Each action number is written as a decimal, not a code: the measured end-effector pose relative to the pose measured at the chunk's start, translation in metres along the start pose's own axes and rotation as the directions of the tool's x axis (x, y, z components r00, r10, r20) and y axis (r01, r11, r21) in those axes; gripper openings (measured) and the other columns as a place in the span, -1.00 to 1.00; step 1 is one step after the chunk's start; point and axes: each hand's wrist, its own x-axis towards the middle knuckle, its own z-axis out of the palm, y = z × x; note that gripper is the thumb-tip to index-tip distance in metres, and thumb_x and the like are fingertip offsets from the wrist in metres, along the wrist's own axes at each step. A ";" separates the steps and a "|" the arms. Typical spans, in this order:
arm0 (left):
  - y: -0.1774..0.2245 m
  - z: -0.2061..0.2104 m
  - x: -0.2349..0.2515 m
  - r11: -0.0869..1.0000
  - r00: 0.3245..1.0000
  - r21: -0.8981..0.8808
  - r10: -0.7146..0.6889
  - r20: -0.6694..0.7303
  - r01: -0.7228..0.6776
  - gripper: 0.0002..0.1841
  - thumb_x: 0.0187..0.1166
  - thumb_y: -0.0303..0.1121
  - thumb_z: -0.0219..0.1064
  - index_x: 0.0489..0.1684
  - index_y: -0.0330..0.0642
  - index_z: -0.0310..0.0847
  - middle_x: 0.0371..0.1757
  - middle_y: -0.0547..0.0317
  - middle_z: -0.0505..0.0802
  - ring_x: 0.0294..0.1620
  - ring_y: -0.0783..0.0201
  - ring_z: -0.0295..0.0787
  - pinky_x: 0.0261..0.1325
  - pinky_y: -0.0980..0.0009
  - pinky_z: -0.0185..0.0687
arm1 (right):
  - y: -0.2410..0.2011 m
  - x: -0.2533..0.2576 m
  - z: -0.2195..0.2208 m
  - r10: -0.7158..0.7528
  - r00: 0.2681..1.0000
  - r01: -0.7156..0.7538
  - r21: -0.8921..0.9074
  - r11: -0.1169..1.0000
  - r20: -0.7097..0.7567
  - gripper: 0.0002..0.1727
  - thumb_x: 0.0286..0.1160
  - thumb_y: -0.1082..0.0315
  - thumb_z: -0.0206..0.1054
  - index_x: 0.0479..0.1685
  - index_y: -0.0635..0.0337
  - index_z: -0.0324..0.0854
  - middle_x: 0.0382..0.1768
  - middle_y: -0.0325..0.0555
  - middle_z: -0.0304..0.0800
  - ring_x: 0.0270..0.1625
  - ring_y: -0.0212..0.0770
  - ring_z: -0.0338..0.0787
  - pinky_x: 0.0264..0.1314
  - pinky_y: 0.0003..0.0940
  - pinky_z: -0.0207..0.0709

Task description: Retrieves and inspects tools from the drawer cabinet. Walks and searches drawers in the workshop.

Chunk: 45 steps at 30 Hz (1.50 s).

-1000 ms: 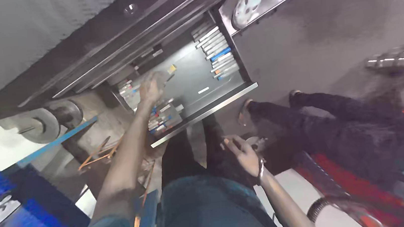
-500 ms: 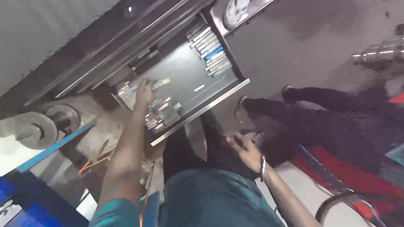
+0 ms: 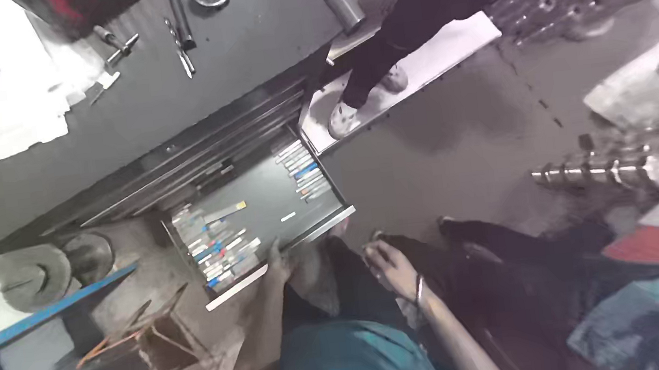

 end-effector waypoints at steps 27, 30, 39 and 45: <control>0.157 0.058 0.036 0.856 0.892 -0.253 0.424 -0.157 -0.451 -0.70 0.50 -0.50 0.12 0.17 -0.08 0.47 -0.14 0.13 0.68 -0.24 0.23 0.70 -0.06 0.26 0.74 | 0.015 0.224 0.024 0.012 0.863 0.318 -0.560 0.765 0.505 -0.26 0.67 -0.10 0.24 0.73 0.14 0.34 0.59 0.17 0.53 0.65 0.14 0.50 0.71 0.17 0.27; 0.172 0.056 0.047 0.816 0.858 -0.272 0.503 -0.101 -0.510 -0.73 0.54 -0.48 0.06 0.16 -0.09 0.42 -0.05 0.10 0.71 -0.12 0.22 0.75 0.07 0.27 0.75 | 0.036 0.270 0.063 -0.002 0.898 0.280 -0.569 0.773 0.440 -0.12 0.50 -0.23 0.34 0.80 -0.01 0.29 0.64 0.30 0.44 0.67 0.34 0.41 0.67 0.38 0.25; 0.209 0.056 0.065 0.768 0.787 -0.196 0.616 -0.032 -0.610 -0.67 0.43 -0.58 0.05 0.12 -0.04 0.34 0.11 0.12 0.64 0.13 0.21 0.67 0.34 0.21 0.61 | -0.113 0.256 0.036 0.154 0.823 0.171 -0.498 0.850 0.547 -0.33 0.61 0.10 0.35 0.61 0.34 0.44 0.42 0.37 0.64 0.51 0.30 0.60 0.58 0.34 0.31; 0.225 0.059 0.069 0.771 0.785 -0.168 0.618 -0.035 -0.614 -0.67 0.48 -0.56 0.01 0.18 -0.06 0.30 0.18 0.09 0.60 0.27 0.19 0.62 0.44 0.22 0.56 | -0.128 0.274 0.053 0.184 0.814 0.054 -0.387 0.920 0.551 -0.05 0.60 0.18 0.31 0.96 -0.09 -0.18 0.49 0.29 0.60 0.44 0.26 0.66 0.40 0.34 0.49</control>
